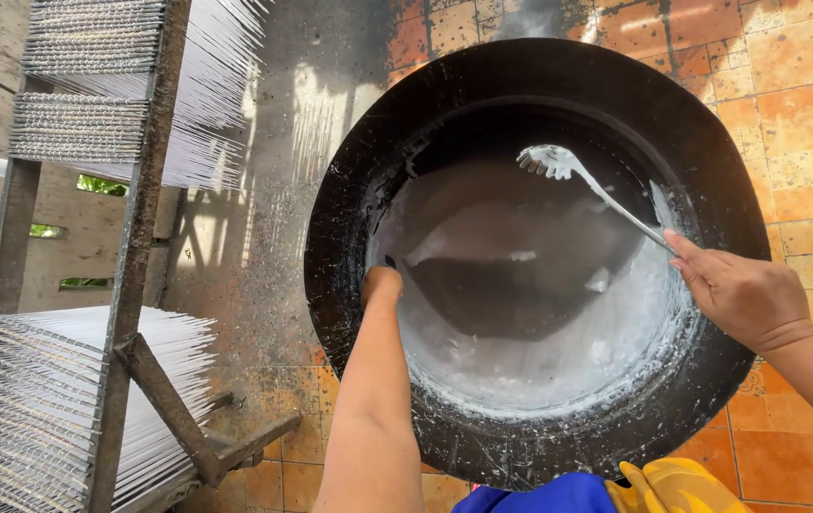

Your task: Stirring a large vat of white mixture and scraping the sides using a brush and a scraper.

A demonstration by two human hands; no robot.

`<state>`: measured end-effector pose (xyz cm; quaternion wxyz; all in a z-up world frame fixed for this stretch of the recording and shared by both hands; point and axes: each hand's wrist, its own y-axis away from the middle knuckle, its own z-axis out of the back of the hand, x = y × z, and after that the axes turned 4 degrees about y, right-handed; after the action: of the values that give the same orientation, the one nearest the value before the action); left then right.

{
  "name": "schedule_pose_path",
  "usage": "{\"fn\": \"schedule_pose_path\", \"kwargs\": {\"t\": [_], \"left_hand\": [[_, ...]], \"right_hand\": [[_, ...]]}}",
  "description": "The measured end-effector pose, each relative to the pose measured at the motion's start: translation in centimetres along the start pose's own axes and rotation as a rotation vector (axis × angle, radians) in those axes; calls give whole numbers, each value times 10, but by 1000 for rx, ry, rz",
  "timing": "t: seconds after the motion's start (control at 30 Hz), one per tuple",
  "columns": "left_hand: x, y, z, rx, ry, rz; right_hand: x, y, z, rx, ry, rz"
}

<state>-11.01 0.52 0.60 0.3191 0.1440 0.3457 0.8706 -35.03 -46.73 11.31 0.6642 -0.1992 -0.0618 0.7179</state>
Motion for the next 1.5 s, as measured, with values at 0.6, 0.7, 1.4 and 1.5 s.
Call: {"fn": "schedule_pose_path", "kwargs": {"t": [0.6,0.7,1.4,1.5], "left_hand": [[16,25,44,103,-369,-115],[30,46,51,12,-491,-268],[22,48,58,-146,-598,-480],[19,41,58,-158,-342,-385]], "right_hand": [[-3,2,-12,-5,-42,-9],[-3,1,-8,2,-52,7],[-4,-2,-7,-24,-30,14],[-5,-4,-9,-20,-40,8]]}}
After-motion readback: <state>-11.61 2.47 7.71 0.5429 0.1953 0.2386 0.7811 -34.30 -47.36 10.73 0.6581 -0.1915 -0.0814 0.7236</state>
